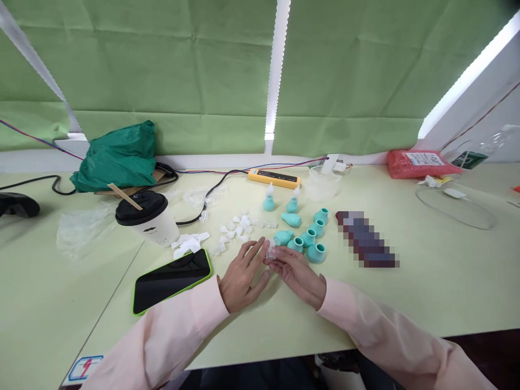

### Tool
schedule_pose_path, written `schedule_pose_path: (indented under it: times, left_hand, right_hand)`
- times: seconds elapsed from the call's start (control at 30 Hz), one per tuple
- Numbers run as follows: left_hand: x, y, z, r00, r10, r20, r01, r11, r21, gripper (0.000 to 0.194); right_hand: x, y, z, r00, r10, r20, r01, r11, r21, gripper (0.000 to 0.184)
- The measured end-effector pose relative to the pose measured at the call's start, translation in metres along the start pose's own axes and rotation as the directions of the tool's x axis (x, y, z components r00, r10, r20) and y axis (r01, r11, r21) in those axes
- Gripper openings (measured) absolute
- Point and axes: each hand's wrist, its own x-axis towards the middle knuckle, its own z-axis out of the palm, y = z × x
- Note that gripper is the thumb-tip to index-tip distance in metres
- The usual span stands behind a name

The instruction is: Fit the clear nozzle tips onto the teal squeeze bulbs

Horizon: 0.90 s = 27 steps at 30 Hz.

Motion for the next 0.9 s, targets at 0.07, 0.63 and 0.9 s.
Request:
schedule_pose_path:
  times: [0.07,0.63,0.9]
  left_hand:
    - [0.000,0.002,0.000,1.000,-0.006,0.023,0.006,1.000,-0.017,0.058]
    - [0.004,0.002,-0.004,0.983,-0.184,0.025,0.174,0.872,-0.457,0.047]
    - [0.037,-0.010,0.005,0.937,-0.343,-0.062,0.327,0.927,-0.183,0.040]
  right_hand:
    - [0.001,0.000,-0.002,1.000,0.012,0.003,-0.012,1.000,-0.005,0.008]
    - [-0.002,-0.005,-0.001,0.981,-0.189,0.046,0.194,0.960,-0.203,0.026]
    - [-0.015,-0.004,0.000,0.663,-0.683,0.306,0.710,0.445,-0.545,0.024]
